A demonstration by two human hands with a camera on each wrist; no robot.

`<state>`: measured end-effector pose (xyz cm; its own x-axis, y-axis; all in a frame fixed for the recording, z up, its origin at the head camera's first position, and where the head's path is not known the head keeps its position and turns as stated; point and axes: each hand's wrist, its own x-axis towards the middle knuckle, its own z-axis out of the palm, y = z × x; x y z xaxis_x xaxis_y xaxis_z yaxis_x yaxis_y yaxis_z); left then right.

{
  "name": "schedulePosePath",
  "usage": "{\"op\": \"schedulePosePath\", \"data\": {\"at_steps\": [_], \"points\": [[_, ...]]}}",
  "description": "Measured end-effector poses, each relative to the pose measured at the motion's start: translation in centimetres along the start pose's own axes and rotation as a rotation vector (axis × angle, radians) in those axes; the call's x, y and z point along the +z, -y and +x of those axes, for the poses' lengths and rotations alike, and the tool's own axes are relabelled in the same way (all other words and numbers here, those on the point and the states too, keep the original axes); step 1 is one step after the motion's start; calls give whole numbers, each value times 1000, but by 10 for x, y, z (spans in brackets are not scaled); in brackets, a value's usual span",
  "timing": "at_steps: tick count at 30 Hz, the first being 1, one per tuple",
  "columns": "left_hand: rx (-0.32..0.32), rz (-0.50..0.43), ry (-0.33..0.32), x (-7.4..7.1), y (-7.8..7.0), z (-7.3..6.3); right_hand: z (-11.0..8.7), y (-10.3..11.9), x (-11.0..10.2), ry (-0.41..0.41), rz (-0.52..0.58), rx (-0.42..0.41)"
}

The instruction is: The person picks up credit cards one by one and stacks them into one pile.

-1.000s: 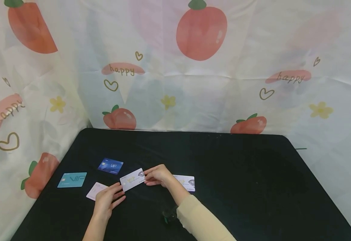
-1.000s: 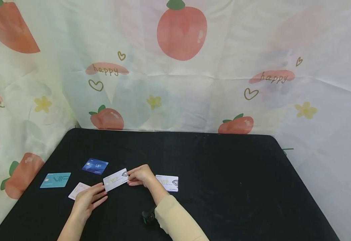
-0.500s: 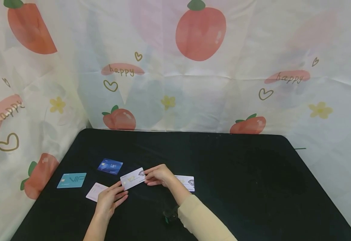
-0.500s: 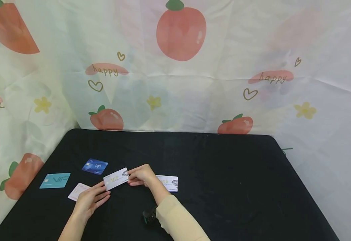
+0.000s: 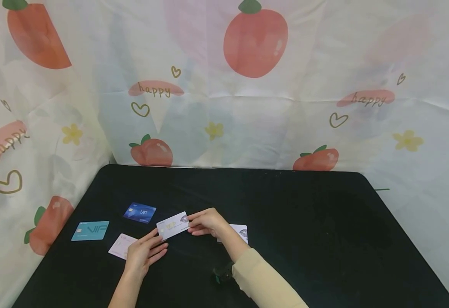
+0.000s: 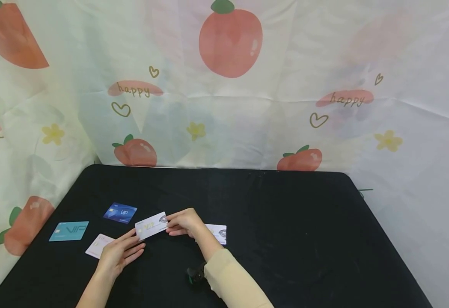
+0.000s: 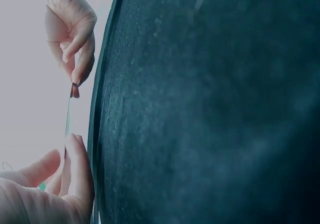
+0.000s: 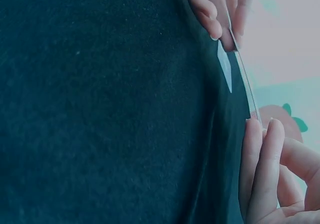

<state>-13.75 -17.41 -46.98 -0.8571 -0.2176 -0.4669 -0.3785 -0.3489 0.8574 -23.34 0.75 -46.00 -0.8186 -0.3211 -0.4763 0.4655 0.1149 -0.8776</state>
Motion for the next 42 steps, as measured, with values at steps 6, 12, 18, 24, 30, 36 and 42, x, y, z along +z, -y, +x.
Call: {"op": "schedulePosePath", "data": {"at_steps": [6,12,18,24,30,36,42], "points": [[14,6,-19,5,1,2,-6,2,-4,2,-5,-16],[11,4,-22,9,0,2,-12,4,-10,7,-10,-32],[13,5,-12,17,-1,1,-19,2,-17,7,-9,-64],[25,19,2,29,-3,0,-25,1,-28,-21,-19,-79],[32,44,24,42,-4,1,-33,-3,-39,-57,-11,-99],[43,67,46,53,-3,3,-40,-7,-49,-89,16,-121],[38,92,66,64,0,4,-51,-9,-59,-134,16,-115]]}}
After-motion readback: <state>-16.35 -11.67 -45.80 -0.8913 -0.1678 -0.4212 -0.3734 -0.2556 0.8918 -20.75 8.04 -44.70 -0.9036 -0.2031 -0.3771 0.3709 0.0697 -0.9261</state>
